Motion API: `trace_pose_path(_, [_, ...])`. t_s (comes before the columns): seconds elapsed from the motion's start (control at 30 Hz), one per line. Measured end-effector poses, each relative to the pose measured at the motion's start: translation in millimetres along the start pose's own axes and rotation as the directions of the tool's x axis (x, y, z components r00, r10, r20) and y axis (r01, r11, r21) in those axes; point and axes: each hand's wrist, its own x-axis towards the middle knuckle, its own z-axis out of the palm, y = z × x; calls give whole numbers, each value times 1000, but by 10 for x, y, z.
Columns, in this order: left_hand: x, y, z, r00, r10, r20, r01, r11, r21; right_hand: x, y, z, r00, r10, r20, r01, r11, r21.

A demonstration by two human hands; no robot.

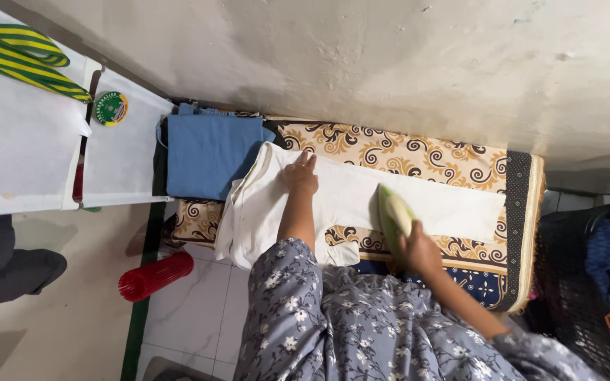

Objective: The person irons a pair of blue pants on a patterned ironing board, smoothing the fabric and folding the garment. After finishing the blue pants, the person picks up a pair of white pants from a nearby pile of laundry and begins ironing them as well.

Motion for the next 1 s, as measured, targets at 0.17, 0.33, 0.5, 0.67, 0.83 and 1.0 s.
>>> trace_pose_path(0.17, [-126,22,-335,989,-67,134,76,995,-64,39,-160,-9,999,-2,-32,1,1000,-17])
trace_pose_path(0.33, [-282,132,-135,996,-79,26,82,991,-102,641,-315,-12,996,40,-82,-38,999,21])
trace_pose_path(0.5, [-1017,47,298,995,-17,-96,3,989,-147,821,-301,41,997,43,-66,-41,999,36])
trace_pose_path(0.67, [-1690,-220,419,999,-33,-20,29,981,-191,173,-247,104,997,-77,3,76,997,22])
trace_pose_path(0.83, [-1716,-320,483,999,-45,13,47,975,-218,43,-308,123,992,-123,35,123,992,-13])
trace_pose_path(1.0, [-1436,-351,449,992,-48,121,68,984,-167,597,-499,211,997,-72,-42,72,997,-1])
